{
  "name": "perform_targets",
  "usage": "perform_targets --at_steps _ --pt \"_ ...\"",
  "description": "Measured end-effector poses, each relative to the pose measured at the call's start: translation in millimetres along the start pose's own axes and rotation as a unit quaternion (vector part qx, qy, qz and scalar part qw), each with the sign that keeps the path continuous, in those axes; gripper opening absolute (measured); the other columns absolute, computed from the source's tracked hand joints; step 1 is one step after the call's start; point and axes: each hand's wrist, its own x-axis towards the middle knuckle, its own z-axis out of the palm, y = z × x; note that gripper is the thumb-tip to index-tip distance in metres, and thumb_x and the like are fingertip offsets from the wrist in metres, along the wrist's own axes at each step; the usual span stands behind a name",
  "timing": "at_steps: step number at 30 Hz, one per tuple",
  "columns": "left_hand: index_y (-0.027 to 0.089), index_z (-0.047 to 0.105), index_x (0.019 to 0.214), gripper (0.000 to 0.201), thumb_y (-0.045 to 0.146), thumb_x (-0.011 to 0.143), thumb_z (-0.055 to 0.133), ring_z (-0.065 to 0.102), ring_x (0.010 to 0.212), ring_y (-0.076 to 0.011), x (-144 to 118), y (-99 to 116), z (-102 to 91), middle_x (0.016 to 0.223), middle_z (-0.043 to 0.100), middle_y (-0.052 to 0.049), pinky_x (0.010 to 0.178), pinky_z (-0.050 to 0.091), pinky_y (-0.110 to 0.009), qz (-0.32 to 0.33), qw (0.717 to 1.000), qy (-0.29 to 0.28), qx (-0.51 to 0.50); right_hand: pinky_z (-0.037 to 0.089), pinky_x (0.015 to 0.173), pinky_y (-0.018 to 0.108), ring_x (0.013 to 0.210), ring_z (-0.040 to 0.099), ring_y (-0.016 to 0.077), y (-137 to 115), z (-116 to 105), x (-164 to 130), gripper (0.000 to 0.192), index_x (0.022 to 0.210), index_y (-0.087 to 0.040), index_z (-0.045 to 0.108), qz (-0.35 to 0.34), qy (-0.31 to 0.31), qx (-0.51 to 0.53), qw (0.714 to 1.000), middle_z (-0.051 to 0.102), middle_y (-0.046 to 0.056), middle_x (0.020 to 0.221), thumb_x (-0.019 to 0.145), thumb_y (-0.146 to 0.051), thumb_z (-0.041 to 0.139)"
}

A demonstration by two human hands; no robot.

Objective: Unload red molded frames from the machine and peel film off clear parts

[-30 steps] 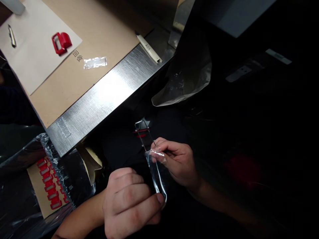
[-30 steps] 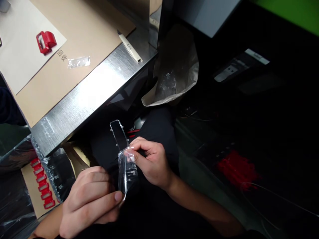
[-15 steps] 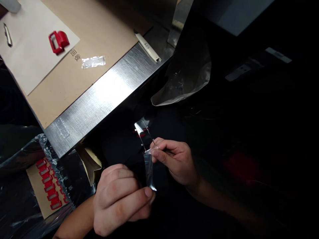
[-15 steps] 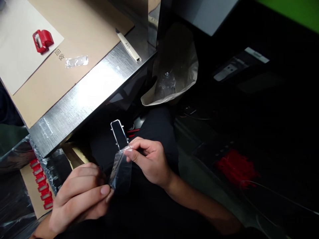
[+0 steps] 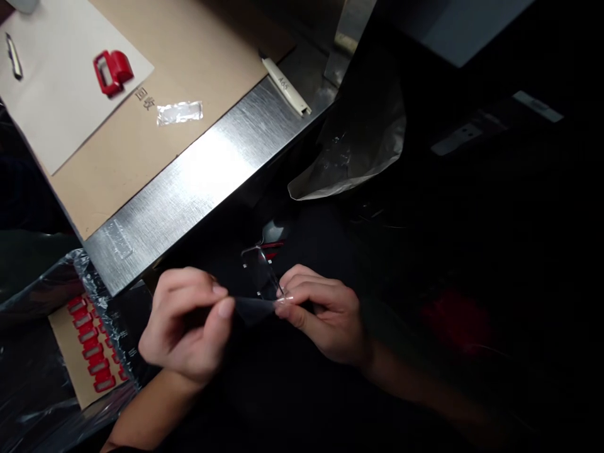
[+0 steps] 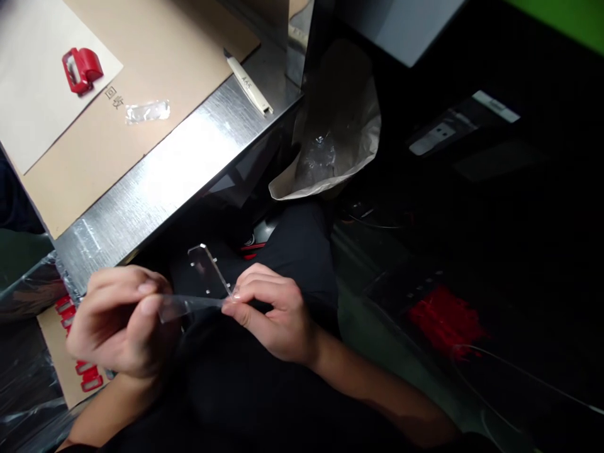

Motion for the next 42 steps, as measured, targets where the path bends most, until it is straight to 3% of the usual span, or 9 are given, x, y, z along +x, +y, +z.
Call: perform_targets --at_steps 4,13,19,22,25,28,30,36,42 --pt "0.017 0.067 0.085 0.008 0.022 0.089 0.072 0.057 0.068 -0.0147 2.6 -9.1 14.8 0.082 0.059 -0.003 0.060 0.047 -0.029 -0.087 0.994 0.046 -0.041 0.058 0.076 0.037 0.078 0.064 0.0180 -0.6 2.1 0.1 0.010 0.089 -0.014 0.075 -0.057 -0.029 -0.042 0.997 0.071 0.006 0.074 0.085 -0.006 0.076" --pt "0.017 0.067 0.087 0.010 0.021 0.086 0.076 0.057 0.075 -0.0154 -1.2 -19.3 18.6 0.092 0.059 -0.005 0.061 0.046 -0.027 -0.176 0.978 0.039 -0.102 0.058 0.078 0.039 0.073 0.064 0.0166 2.9 4.0 -0.9 0.014 0.094 -0.015 0.074 -0.106 -0.048 -0.081 0.990 0.072 0.005 0.077 0.085 -0.003 0.074" --pt "0.017 0.068 0.092 0.013 0.019 0.085 0.078 0.051 0.067 -0.0098 2.2 -32.3 18.2 0.103 0.059 -0.006 0.055 0.041 -0.022 -0.277 0.939 0.023 -0.204 0.057 0.074 0.036 0.080 0.065 0.0191 3.6 2.3 0.7 0.009 0.084 -0.015 0.076 0.002 -0.043 -0.001 0.999 0.072 0.007 0.074 0.086 -0.006 0.074" --pt "0.018 0.069 0.098 0.011 0.022 0.089 0.073 0.056 0.074 -0.0120 5.3 -36.1 16.0 0.111 0.061 -0.009 0.055 0.042 -0.021 -0.280 0.931 0.030 -0.234 0.055 0.072 0.036 0.078 0.063 0.0191 2.6 -1.4 0.7 0.014 0.075 -0.015 0.074 0.079 -0.043 0.050 0.995 0.069 0.006 0.069 0.088 -0.011 0.073" --pt "0.025 0.065 0.125 0.047 0.032 0.082 0.082 0.061 0.109 -0.0239 5.3 -36.9 12.2 0.135 0.057 -0.012 0.072 0.052 -0.026 -0.202 0.955 0.001 -0.219 0.054 0.072 0.036 0.076 0.061 0.0188 1.3 -5.2 1.7 0.022 0.069 -0.015 0.072 0.132 -0.036 0.078 0.987 0.066 0.006 0.068 0.091 -0.018 0.072" --pt "0.033 0.040 0.155 0.107 0.039 0.064 0.096 0.041 0.143 -0.0365 2.6 -36.2 9.2 0.163 0.033 -0.013 0.099 0.052 -0.039 -0.142 0.970 -0.118 -0.155 0.054 0.072 0.036 0.076 0.062 0.0190 1.1 -6.2 3.6 0.021 0.071 -0.015 0.073 0.133 -0.045 0.074 0.987 0.066 0.006 0.069 0.091 -0.019 0.072" --pt "0.034 0.030 0.160 0.117 0.037 0.065 0.097 0.034 0.148 -0.0378 1.5 -36.8 8.2 0.167 0.025 -0.013 0.106 0.049 -0.042 -0.157 0.961 -0.182 -0.135 0.054 0.073 0.036 0.078 0.063 0.0195 1.6 -4.9 4.6 0.015 0.075 -0.015 0.074 0.097 -0.055 0.058 0.992 0.068 0.006 0.071 0.090 -0.016 0.072" --pt "0.037 0.041 0.153 0.093 0.032 0.075 0.091 0.049 0.140 -0.0321 8.9 -49.2 6.0 0.164 0.032 -0.011 0.092 0.057 -0.029 -0.254 0.925 -0.139 -0.246 0.055 0.076 0.038 0.080 0.063 0.0199 1.8 -0.6 5.8 0.011 0.087 -0.015 0.076 -0.013 -0.116 -0.010 0.993 0.071 0.006 0.073 0.088 -0.006 0.070" --pt "0.028 0.058 0.138 0.059 0.022 0.084 0.082 0.064 0.117 -0.0221 12.3 -51.4 4.8 0.146 0.053 -0.012 0.082 0.056 -0.022 -0.276 0.931 0.006 -0.237 0.055 0.076 0.037 0.079 0.062 0.0184 2.6 -2.9 4.1 0.010 0.085 -0.015 0.076 0.006 -0.110 -0.003 0.994 0.071 0.005 0.073 0.088 -0.007 0.071"
